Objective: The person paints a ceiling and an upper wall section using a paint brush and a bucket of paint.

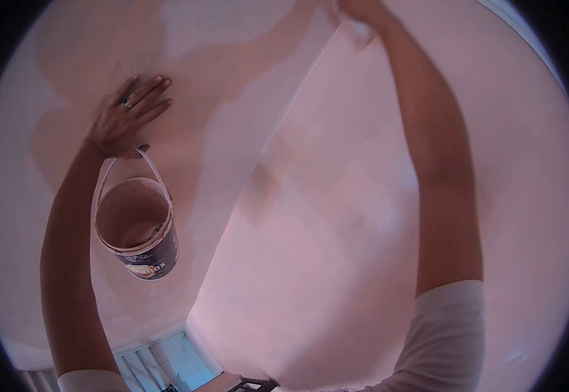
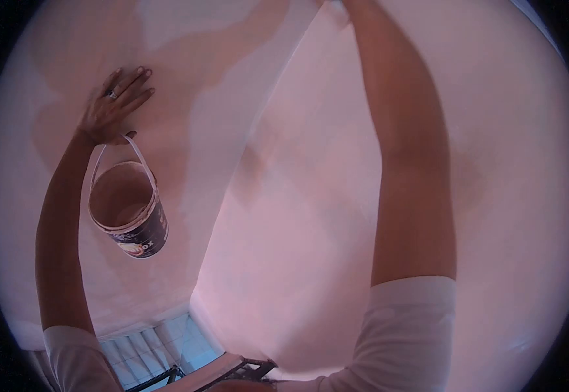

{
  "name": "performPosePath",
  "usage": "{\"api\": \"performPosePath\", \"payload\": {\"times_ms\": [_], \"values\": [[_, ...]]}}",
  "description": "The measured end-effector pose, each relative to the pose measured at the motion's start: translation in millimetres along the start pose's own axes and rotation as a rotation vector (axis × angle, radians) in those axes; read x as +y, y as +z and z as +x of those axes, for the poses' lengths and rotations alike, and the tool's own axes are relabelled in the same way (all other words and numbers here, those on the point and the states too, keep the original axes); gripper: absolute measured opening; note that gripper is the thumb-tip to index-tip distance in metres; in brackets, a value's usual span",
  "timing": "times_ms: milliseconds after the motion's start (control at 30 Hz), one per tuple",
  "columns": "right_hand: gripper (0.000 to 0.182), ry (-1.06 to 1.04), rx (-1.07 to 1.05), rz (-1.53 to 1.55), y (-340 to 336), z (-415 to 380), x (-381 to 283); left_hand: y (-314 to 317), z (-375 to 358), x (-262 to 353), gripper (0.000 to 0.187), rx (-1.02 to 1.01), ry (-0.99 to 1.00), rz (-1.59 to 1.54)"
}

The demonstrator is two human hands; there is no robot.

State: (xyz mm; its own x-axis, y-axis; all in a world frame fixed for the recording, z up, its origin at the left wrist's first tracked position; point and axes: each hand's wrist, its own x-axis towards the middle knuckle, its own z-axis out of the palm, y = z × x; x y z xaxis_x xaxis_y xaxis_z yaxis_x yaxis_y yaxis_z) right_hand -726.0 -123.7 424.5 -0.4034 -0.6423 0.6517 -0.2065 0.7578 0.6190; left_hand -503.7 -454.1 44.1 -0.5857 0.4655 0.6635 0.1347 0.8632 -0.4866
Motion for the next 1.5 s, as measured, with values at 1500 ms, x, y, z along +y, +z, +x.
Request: {"api": "performPosePath", "payload": {"times_ms": [1500], "values": [[0.027, -0.102, 0.175, 0.000, -77.4, -27.1, -2.8, -0.3, -3.0, -0.9, 0.112, 0.004, -0.001, -0.002]]}}
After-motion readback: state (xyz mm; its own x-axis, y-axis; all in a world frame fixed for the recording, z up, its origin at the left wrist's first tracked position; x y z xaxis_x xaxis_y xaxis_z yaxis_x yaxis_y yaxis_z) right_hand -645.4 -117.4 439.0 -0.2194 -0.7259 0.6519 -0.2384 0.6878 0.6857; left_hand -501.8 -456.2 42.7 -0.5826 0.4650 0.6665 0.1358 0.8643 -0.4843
